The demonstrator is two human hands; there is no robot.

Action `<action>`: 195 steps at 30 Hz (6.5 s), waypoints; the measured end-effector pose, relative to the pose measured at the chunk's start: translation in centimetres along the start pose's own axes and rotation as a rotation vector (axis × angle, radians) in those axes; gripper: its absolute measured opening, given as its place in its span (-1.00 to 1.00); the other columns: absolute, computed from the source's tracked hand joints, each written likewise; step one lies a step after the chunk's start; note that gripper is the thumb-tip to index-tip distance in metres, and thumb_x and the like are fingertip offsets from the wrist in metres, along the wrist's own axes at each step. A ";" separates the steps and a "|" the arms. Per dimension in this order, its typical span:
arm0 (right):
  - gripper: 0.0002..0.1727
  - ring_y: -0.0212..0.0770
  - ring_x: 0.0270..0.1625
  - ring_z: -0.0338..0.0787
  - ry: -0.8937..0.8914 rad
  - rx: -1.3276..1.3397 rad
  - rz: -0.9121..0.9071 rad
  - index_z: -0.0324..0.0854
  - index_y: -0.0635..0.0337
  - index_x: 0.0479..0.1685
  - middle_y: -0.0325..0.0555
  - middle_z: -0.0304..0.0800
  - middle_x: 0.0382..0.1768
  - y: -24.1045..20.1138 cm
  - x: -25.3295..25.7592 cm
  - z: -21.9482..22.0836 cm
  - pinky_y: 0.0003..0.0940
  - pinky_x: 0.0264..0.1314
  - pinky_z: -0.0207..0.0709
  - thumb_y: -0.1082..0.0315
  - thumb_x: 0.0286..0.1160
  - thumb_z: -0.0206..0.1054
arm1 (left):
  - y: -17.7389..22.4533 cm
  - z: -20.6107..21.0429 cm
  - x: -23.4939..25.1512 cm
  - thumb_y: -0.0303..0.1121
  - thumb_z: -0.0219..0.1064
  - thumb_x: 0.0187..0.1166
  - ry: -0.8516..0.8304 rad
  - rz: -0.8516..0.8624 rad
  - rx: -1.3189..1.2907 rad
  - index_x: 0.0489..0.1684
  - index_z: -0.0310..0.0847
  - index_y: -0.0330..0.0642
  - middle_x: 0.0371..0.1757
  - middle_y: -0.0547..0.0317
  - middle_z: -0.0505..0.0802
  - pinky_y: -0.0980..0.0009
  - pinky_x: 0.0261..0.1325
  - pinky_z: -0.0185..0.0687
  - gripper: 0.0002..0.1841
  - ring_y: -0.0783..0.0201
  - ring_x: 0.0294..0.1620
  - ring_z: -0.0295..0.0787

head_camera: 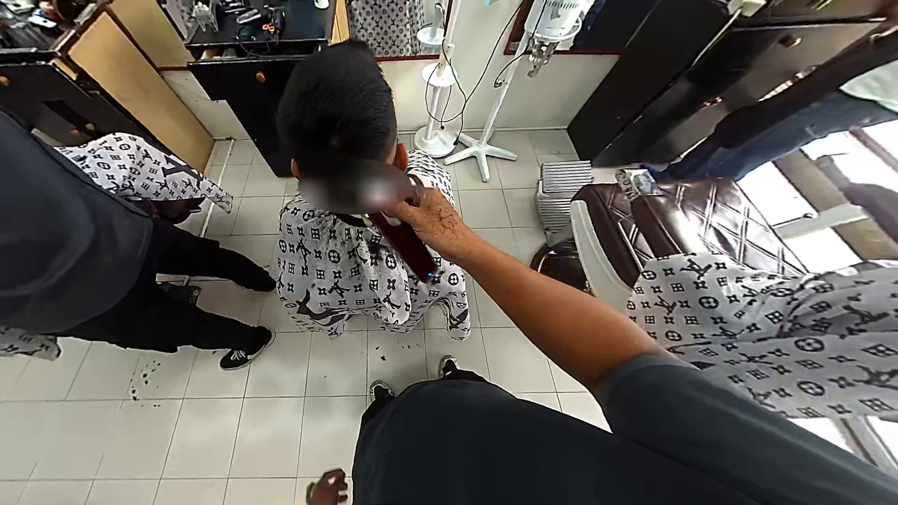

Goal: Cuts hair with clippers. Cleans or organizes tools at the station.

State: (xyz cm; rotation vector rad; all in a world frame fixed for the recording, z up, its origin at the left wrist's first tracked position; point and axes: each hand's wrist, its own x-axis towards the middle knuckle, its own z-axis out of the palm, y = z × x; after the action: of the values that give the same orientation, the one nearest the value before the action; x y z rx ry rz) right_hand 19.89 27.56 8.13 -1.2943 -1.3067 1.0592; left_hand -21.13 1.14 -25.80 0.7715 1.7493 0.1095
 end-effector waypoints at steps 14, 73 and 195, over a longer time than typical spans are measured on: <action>-0.32 -0.25 -0.66 0.71 0.198 0.551 0.551 0.55 0.28 0.01 -0.06 0.72 -0.56 7.3 -9.6 -2.6 -0.41 -0.65 0.65 -0.11 0.92 -0.35 | 49.3 -1.6 -13.9 -0.40 0.16 0.68 -0.501 1.295 -0.086 0.33 0.57 -0.24 -0.28 0.30 0.88 0.54 -0.46 0.74 -0.68 0.46 -0.39 0.82; -0.53 -0.29 -0.36 0.69 -0.373 -0.196 -0.067 0.68 0.31 -0.12 -0.11 0.72 -0.40 1.8 6.0 -7.6 -0.24 -0.17 0.61 0.00 0.45 0.54 | 54.5 1.1 -16.5 -0.40 0.59 0.40 0.465 1.084 -0.346 0.78 0.22 -0.16 0.62 -0.07 0.54 0.27 0.37 0.69 -0.14 0.20 0.45 0.64; -0.48 -0.28 -0.55 0.78 -0.148 0.399 0.440 0.65 0.25 -0.15 -0.10 0.78 -0.51 9.1 -4.0 -13.0 -0.40 -0.50 0.73 0.08 0.89 -0.14 | 52.9 6.4 -18.1 -0.47 0.26 0.68 -0.212 1.169 -0.048 0.28 0.63 -0.28 -0.28 0.18 0.90 0.56 -0.60 0.61 -0.73 0.44 -0.51 0.77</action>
State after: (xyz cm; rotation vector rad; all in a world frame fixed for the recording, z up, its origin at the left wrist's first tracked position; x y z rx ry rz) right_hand 33.87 23.40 0.73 -1.2355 -0.8641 1.6553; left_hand 9.94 30.47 10.88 1.6116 0.9033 0.8098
